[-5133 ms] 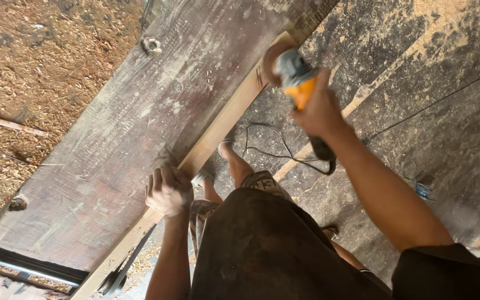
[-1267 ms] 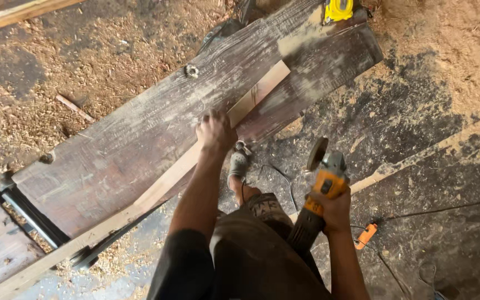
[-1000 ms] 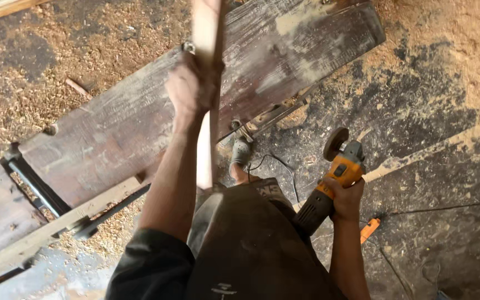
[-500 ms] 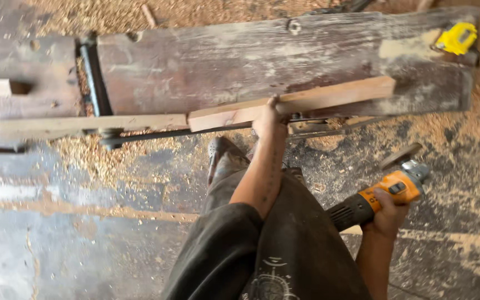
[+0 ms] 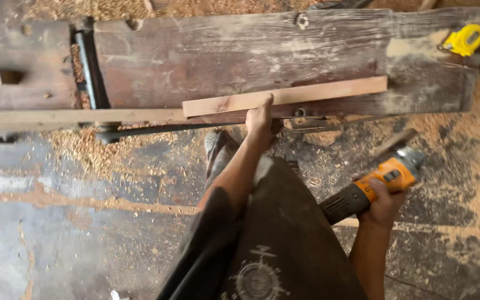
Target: The person uses an angle grinder with a sanding disc to smooth the surface of a long wooden plank on a workbench. They hold the plank with one hand and move the tool along its length, occasionally flipping the plank to sand the other side.
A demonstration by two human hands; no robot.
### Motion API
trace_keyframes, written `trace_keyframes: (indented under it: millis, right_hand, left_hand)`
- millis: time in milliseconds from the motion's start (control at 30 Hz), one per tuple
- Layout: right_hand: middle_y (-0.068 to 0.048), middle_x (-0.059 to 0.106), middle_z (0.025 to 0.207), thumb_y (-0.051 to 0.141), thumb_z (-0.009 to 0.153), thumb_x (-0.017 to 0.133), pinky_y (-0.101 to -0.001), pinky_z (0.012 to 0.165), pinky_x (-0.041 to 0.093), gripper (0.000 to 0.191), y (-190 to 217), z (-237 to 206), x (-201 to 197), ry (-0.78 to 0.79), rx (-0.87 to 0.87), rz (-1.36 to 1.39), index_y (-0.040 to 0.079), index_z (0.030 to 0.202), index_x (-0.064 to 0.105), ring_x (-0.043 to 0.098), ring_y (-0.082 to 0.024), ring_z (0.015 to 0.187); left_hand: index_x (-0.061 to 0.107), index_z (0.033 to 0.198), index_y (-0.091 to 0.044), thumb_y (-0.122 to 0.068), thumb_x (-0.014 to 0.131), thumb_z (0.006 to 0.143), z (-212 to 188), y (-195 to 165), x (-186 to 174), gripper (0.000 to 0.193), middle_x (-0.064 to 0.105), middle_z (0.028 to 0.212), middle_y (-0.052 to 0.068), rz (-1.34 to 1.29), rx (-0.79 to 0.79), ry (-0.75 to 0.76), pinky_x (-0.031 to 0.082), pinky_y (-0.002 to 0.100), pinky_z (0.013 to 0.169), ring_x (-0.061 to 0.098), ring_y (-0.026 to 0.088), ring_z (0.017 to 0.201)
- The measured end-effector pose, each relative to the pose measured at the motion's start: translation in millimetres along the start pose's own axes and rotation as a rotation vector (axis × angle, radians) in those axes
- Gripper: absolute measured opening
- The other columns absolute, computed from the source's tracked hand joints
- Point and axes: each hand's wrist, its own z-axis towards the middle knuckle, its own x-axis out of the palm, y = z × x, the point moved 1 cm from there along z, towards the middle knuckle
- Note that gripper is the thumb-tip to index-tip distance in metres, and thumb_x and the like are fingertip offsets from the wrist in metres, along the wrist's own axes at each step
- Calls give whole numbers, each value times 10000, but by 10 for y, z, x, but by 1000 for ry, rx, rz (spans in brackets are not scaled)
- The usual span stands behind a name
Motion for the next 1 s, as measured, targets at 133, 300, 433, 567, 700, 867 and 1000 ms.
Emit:
trace_keyframes:
  millis: [133,300,433,567,700,867,1000]
  right_hand:
    - [-140,611,1112,-75,818,591,-498,770,667,603,-5,-35,209,-36,44,75,34,1385,418,712,-295,896]
    - [-192,606,1068,-87,794,612,-448,717,640,638,-87,-122,524,-6,58,3,29,1391,420,700,-309,840]
    - [-151,576,1098,-85,746,652,-428,683,635,739,-193,-166,719,-29,-7,-213,37,1401,334,685,-267,819]
    - [-143,567,1217,-65,791,713,-393,819,631,790,-199,-101,856,46,-191,-507,-2,1441,269,666,-258,994]
    - [-197,590,1175,-6,751,738,-394,830,619,953,-201,51,1067,50,-215,-972,6,1507,158,677,-301,971]
    - [-292,612,1208,39,697,814,-504,884,577,1006,-351,76,1576,197,-156,-1157,7,1457,156,682,-397,1041]
    - [-293,630,1198,37,734,784,-533,904,575,972,-322,60,1816,262,-59,-1217,36,1485,166,679,-443,1047]
  left_hand:
    - [675,1145,-86,-611,747,758,25,-121,-235,656,697,1131,172,1342,907,-201,538,513,908,664,360,1039]
    - [657,1250,-107,-596,824,573,413,-443,-357,852,619,1258,183,1567,1232,-141,486,562,962,579,383,1208]
    - [666,1202,-123,-454,847,759,555,-375,-472,581,632,1197,90,1434,1347,89,477,480,949,573,276,1181]
    - [665,1214,-152,-408,850,776,521,-288,-578,540,627,1163,59,1377,1352,172,476,474,911,579,267,1135]
    - [638,1211,-122,-464,828,766,579,-343,-581,592,606,1169,101,1496,1251,151,464,480,931,559,297,1137]
    - [627,1219,-122,-549,820,699,720,-353,-623,700,589,1185,175,1633,1270,129,478,547,936,551,381,1155]
    - [659,1273,-203,-498,801,831,795,-259,-658,551,603,1206,124,1637,1354,68,524,501,916,582,325,1150]
